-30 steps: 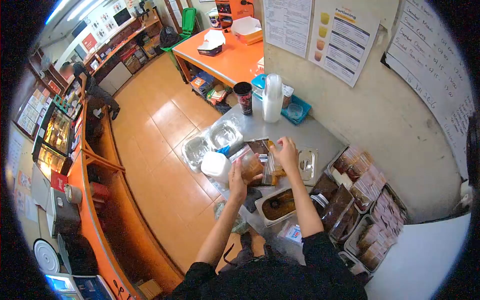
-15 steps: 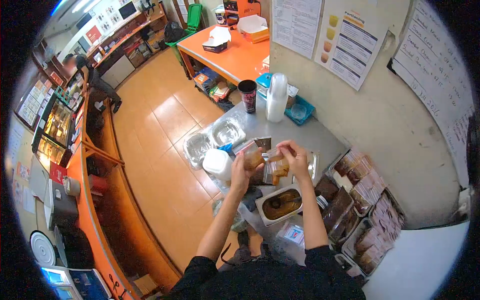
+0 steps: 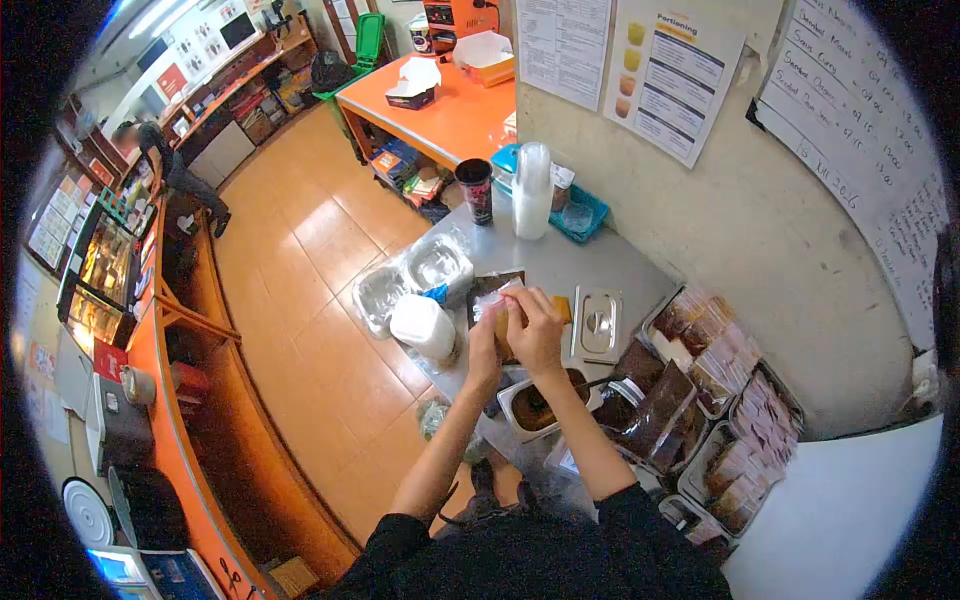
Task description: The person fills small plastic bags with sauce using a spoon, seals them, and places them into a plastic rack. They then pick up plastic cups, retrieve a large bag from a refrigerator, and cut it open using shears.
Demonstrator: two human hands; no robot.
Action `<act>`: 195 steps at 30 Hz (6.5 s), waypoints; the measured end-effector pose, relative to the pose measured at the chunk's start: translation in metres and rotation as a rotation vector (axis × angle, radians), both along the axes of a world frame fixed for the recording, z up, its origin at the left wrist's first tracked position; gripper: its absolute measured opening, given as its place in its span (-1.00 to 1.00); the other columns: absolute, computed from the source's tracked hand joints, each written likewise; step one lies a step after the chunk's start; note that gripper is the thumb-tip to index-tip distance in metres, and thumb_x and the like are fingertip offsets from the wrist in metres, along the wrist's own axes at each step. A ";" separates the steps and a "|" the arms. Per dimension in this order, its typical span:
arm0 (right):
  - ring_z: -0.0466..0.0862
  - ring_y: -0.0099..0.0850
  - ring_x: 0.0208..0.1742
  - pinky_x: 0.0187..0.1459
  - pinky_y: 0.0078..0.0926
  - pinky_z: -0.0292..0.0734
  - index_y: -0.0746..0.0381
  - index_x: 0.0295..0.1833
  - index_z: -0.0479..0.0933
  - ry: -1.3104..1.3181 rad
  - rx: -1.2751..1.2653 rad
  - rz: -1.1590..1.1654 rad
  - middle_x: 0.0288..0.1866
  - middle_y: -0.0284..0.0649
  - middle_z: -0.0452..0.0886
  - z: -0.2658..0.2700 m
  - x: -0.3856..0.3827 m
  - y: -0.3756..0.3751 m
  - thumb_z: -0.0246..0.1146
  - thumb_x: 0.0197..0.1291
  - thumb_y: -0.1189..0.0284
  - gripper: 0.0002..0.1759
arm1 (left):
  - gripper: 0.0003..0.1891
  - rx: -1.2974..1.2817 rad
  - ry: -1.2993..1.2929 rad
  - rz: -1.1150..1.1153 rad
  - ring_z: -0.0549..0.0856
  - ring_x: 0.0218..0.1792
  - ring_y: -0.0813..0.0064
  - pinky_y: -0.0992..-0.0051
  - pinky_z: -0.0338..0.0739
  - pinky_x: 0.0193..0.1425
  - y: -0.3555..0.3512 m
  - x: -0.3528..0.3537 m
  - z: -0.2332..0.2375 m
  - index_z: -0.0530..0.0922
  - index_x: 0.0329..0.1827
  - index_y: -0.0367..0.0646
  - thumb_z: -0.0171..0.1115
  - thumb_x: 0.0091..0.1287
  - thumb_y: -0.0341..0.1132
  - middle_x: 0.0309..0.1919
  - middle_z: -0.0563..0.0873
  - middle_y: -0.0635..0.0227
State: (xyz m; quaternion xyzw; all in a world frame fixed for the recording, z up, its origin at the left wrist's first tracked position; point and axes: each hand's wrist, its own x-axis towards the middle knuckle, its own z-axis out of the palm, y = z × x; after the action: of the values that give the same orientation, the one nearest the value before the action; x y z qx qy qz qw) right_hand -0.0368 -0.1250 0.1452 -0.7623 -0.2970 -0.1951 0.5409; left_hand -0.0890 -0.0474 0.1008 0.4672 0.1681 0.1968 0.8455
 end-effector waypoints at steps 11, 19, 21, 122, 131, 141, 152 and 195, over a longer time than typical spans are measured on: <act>0.72 -0.03 -0.16 -0.12 -0.16 0.61 0.25 -0.14 0.64 0.530 -0.833 -0.117 -0.16 -0.03 0.70 -0.079 0.097 -0.039 0.35 0.11 0.19 -0.65 | -0.51 -0.138 -0.025 -0.032 0.72 -0.07 0.29 0.27 0.77 -0.31 0.039 0.000 -0.004 0.38 0.31 -0.16 -0.13 0.54 0.02 0.14 0.63 0.12; 0.69 0.02 -0.04 -0.03 -0.11 0.62 0.25 -0.19 0.67 0.531 -0.882 -0.297 -0.25 0.03 0.71 -0.142 0.105 -0.017 0.38 -0.03 0.11 -0.56 | -0.51 -0.175 -0.046 -0.078 0.68 0.03 0.27 0.19 0.74 -0.12 0.034 0.007 -0.006 0.36 0.31 -0.16 -0.15 0.55 0.03 0.16 0.61 0.10; 0.70 0.02 -0.08 -0.06 -0.12 0.61 0.24 -0.20 0.67 0.481 -0.875 -0.355 -0.27 -0.01 0.72 -0.128 0.100 -0.030 0.37 -0.01 0.14 -0.61 | -0.50 -0.187 -0.018 -0.085 0.68 0.03 0.28 0.20 0.74 -0.09 0.033 0.007 -0.004 0.35 0.32 -0.15 -0.16 0.55 0.04 0.17 0.61 0.12; 0.56 -0.55 -0.28 -0.17 -0.54 0.44 0.32 -0.25 0.51 0.568 -0.135 0.325 -0.42 -0.30 0.52 -0.018 0.051 -0.077 0.15 0.20 0.55 -0.93 | -0.68 0.007 -0.029 0.062 0.71 -0.17 0.44 0.43 0.67 -0.25 0.049 0.025 -0.043 0.54 -0.01 -0.17 0.11 0.47 -0.08 -0.23 0.66 0.37; 0.68 -0.27 -0.25 -0.35 -0.38 0.55 0.32 -0.24 0.53 0.219 0.041 0.126 -0.25 -0.11 0.60 0.023 0.006 -0.017 0.22 0.22 0.59 -0.98 | -0.66 0.039 -0.127 -0.104 0.65 -0.12 0.62 0.57 0.56 -0.07 0.007 0.006 -0.003 0.54 0.17 -0.22 0.10 0.46 -0.20 -0.06 0.68 0.39; 0.61 0.02 -0.16 -0.14 -0.09 0.52 0.30 -0.20 0.44 0.071 -0.085 -0.018 -0.25 -0.05 0.56 0.038 -0.013 -0.014 0.17 0.23 0.53 -0.92 | -0.61 -0.129 -0.138 -0.096 0.64 -0.10 0.57 0.57 0.51 -0.02 0.005 -0.008 0.010 0.56 0.09 -0.26 -0.02 0.52 -0.10 -0.05 0.67 0.37; 0.66 0.06 -0.13 -0.15 -0.01 0.56 0.27 -0.14 0.51 0.404 -0.518 0.027 -0.11 0.04 0.62 -0.087 0.085 -0.018 0.26 0.20 0.19 -0.66 | -0.73 0.093 -0.083 0.182 0.23 -0.57 0.83 0.67 0.06 -0.54 0.043 0.000 0.042 0.61 -0.32 -0.12 0.15 0.47 -0.15 -0.56 0.37 0.72; 0.64 0.09 -0.41 -0.31 -0.06 0.54 0.30 -0.53 0.58 0.174 -0.630 -0.059 -0.49 0.13 0.61 -0.147 0.094 -0.047 0.20 -0.14 0.50 -0.90 | -0.69 0.182 0.020 0.151 0.46 -0.36 0.76 0.66 0.34 -0.29 0.046 -0.053 0.030 0.67 -0.11 -0.26 0.18 0.46 -0.15 -0.38 0.58 0.58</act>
State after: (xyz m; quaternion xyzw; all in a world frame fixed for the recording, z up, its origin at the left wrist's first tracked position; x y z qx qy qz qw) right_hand 0.0572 -0.1725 -0.0017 -0.9143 -0.2733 -0.0433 0.2958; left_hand -0.1423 -0.0015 0.1306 0.5299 0.1927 0.2694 0.7807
